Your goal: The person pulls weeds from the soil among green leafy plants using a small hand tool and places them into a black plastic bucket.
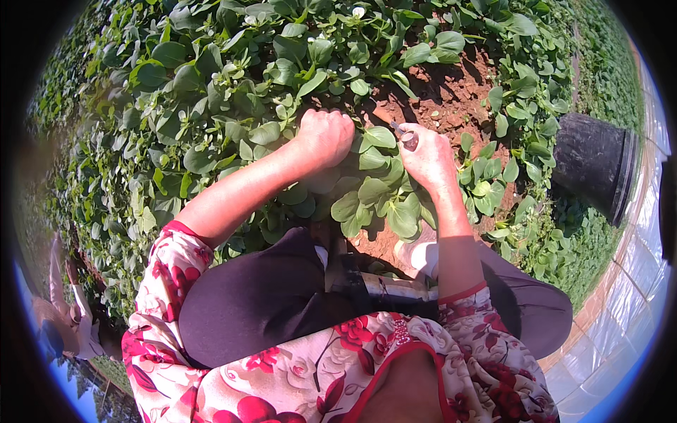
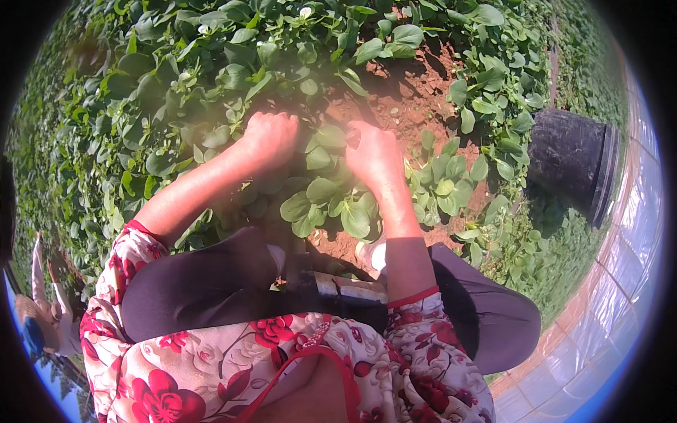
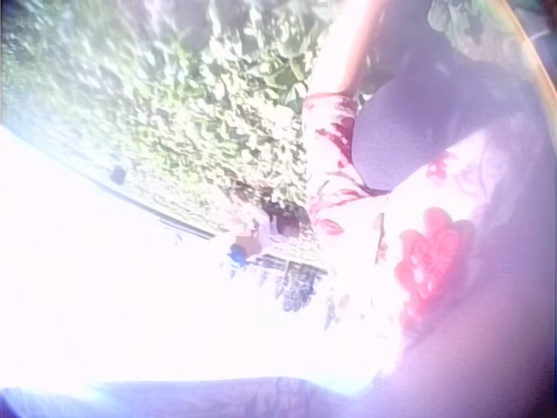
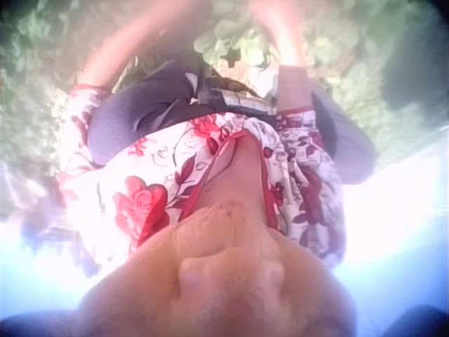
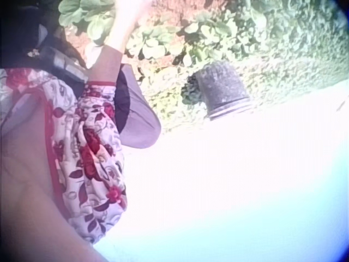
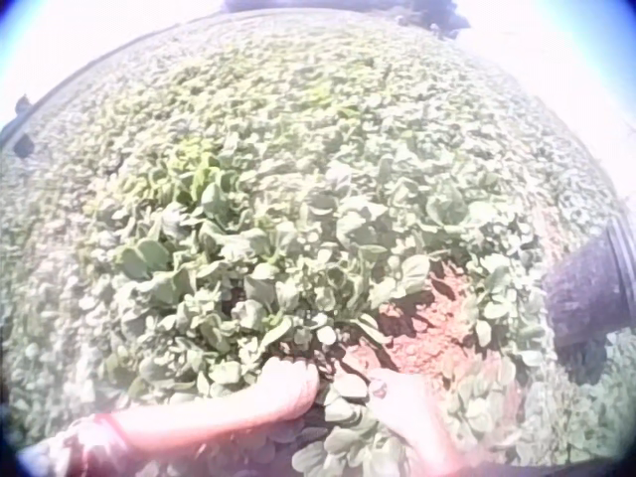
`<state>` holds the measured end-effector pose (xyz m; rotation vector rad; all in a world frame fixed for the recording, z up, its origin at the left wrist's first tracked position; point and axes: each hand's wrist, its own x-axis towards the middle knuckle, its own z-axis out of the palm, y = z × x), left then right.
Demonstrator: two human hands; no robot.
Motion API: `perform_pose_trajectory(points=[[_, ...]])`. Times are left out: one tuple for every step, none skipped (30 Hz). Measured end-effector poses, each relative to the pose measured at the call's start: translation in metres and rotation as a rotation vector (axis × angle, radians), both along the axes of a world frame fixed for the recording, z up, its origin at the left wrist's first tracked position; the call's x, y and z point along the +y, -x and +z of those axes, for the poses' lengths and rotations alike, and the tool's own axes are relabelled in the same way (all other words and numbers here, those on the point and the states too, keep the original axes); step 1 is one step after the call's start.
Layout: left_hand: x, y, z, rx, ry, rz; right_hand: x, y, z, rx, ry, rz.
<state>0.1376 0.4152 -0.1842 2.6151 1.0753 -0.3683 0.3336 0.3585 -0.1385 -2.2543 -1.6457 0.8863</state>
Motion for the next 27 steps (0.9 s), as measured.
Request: perform_pose_trajectory(points=[[0.001, -0.002, 0.006, 0.029, 0.076, 0.008, -0.003, 0.0, -0.003, 0.006, 0.009, 0.016], [-0.001, -0.002, 0.009, 0.044, 0.091, -0.02, -0.005, -0.002, -0.006, 0.045, -0.034, 0.048], [-0.005, -0.002, 0.013, 0.059, 0.106, -0.048, -0.006, -0.003, -0.006, 0.055, -0.019, 0.059], [-0.01, -0.002, 0.018, 0.073, 0.121, -0.076, -0.005, -0.003, -0.005, 0.064, -0.005, 0.069], [-0.014, -0.005, 0.025, 0.138, 0.171, -0.096, -0.004, -0.004, -0.003, 0.073, 0.009, 0.079], [-0.023, -0.008, 0.021, 0.134, 0.168, -0.036, -0.002, -0.006, -0.002, 0.066, -0.006, 0.093], [-0.033, -0.009, 0.018, 0.136, 0.162, 0.028, 0.004, -0.006, 0.003, 0.062, 0.003, 0.1], [-0.039, -0.008, 0.019, 0.114, 0.156, 0.001, 0.011, -0.008, 0.007, 0.058, 0.026, 0.119], [-0.039, -0.009, 0.02, 0.121, 0.188, -0.008, 0.019, -0.012, 0.011, 0.053, 0.049, 0.139], [-0.036, -0.011, 0.024, 0.125, 0.219, -0.019, 0.025, -0.017, 0.013, 0.018, 0.096, 0.165], [-0.032, -0.011, 0.026, 0.131, 0.248, -0.028, 0.032, -0.02, 0.013, -0.025, 0.126, 0.222], [-0.025, -0.01, 0.024, 0.085, 0.305, 0.04, 0.038, -0.023, 0.017, -0.033, 0.147, 0.275], [-0.011, -0.011, 0.031, -0.009, 0.386, 0.131, 0.044, -0.026, 0.017, -0.042, 0.169, 0.325], [0.008, -0.011, 0.034, -0.197, 0.469, 0.243, 0.045, -0.035, 0.008, -0.05, 0.071, 0.375], [0.027, -0.008, 0.031, -0.38, 0.547, 0.364, 0.051, -0.033, 0.009, -0.058, 0.095, 0.397], [0.044, -0.003, 0.021, -0.485, 0.487, 0.423, 0.057, -0.029, 0.012, -0.06, 0.117, 0.424], [0.06, -0.004, 0.009, -0.596, 0.432, 0.472, 0.061, -0.028, 0.017, -0.072, 0.144, 0.444], [0.072, -0.007, -0.003, -0.445, 0.435, 0.407, 0.063, -0.026, 0.022, -0.041, 0.154, 0.437], [0.081, -0.011, -0.016, -0.292, 0.435, 0.34, 0.066, -0.025, 0.023, -0.034, 0.156, 0.425], [0.085, -0.015, -0.026, -0.174, 0.431, 0.294, 0.067, -0.024, 0.025, -0.03, 0.157, 0.414], [0.081, -0.02, -0.036, -0.053, 0.344, 0.194, 0.068, -0.023, 0.026, -0.026, 0.157, 0.403], [0.076, -0.025, -0.042, 0.061, 0.26, 0.089, 0.068, -0.022, 0.025, 0.026, 0.145, 0.366], [0.073, -0.028, -0.048, 0.127, 0.196, 0.014, 0.07, -0.021, 0.027, 0.05, 0.187, 0.357], [0.068, -0.024, -0.054, 0.157, 0.122, -0.042, 0.073, -0.019, 0.031, 0.075, 0.229, 0.348], [0.064, -0.021, -0.055, 0.191, 0.019, -0.116, 0.075, -0.017, 0.033, 0.099, 0.267, 0.338], [0.061, -0.015, -0.056, 0.238, -0.122, -0.211, 0.076, -0.016, 0.028, 0.133, 0.275, 0.298], [0.061, -0.013, -0.057, -0.03, 0.182, 0.144, 0.077, -0.013, 0.03, 0.101, 0.29, 0.319]])
